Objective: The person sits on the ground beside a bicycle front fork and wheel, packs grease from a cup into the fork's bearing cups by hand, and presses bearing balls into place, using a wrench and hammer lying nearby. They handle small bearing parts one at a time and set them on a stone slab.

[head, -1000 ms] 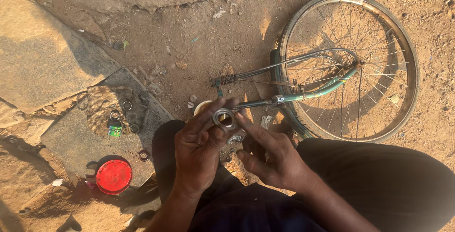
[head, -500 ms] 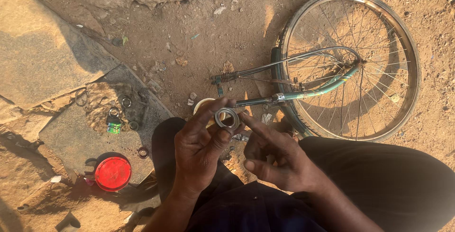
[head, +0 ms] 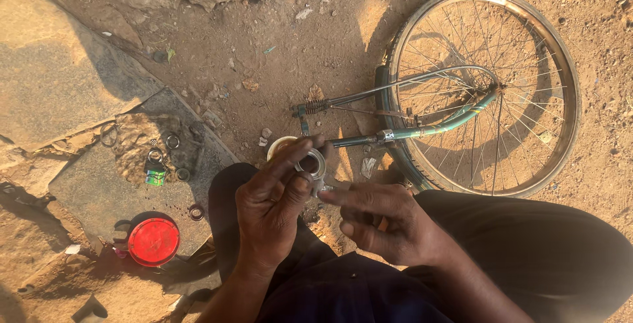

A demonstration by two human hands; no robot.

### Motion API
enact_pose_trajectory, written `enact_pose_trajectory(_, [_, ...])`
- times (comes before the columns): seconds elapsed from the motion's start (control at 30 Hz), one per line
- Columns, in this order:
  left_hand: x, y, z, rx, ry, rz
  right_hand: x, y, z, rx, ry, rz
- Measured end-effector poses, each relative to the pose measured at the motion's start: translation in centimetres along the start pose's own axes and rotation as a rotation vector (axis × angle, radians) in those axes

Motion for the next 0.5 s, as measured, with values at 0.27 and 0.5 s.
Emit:
enact_pose_trajectory(0.27, [-0.4, 0.4, 1.2, 0.026, 0.088, 0.043, -0.7, 0.4, -0.3, 0.416, -0.068, 0.137])
enact_pose_trajectory(0.5, [-0.1, 0.0, 1.1, -0.079, 0.087, -0.029, -1.1, -0.4, 0.8, 0.205, 0.030, 0.137])
Point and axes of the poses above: each hand's wrist, its own x-axis away from the middle knuckle, its own y-axis out of the palm, z = x × y, the point moved 10 cm from there along -x, towards the middle knuckle, and after that the axes turned 2 degrees about -x, right-handed, at the moved point
